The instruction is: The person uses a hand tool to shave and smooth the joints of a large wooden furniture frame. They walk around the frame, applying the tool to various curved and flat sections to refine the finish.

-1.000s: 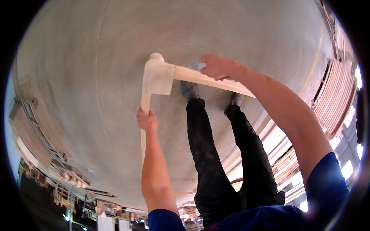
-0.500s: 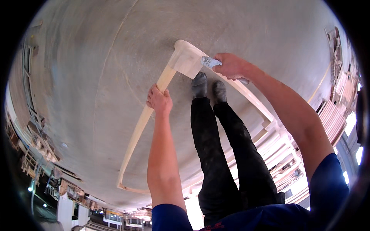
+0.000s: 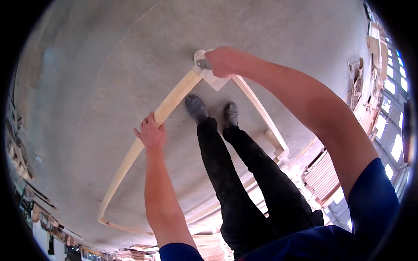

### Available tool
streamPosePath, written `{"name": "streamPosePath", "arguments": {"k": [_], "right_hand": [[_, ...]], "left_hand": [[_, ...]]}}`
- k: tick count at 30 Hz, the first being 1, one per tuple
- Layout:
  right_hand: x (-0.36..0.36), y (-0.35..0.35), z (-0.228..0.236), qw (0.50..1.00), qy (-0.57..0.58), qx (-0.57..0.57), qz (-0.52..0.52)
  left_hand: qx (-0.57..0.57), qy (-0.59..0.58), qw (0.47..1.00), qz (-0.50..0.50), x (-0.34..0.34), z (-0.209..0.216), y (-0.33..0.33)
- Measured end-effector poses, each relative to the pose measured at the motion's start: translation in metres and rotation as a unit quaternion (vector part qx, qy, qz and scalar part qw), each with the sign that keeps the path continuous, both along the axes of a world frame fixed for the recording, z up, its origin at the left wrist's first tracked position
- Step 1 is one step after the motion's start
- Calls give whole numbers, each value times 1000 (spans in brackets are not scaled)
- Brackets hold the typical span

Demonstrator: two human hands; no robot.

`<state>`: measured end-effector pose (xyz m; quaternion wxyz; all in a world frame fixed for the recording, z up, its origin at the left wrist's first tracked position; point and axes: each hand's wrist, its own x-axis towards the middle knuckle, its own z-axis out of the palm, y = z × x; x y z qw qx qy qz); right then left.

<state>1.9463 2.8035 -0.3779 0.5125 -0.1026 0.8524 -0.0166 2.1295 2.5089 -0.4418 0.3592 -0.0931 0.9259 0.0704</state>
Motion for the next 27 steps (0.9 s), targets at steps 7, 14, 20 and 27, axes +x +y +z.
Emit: {"name": "streamPosePath", "arguments": {"k": [7,14,20,27], "right_hand": [[-34,-61,-4,981,-119,121,93],[-37,-95,-12,959,-149,184,154],[-36,-116,-23,941,-128,218,225],[-30,-131,-23,936,-78,225,259]], "left_hand": [[71,28,997,-18,2,-10,-3],[107,88,990,-8,7,-13,-8],[113,113,987,-5,7,-16,-7],[127,133,983,7,10,-18,-12]]}}
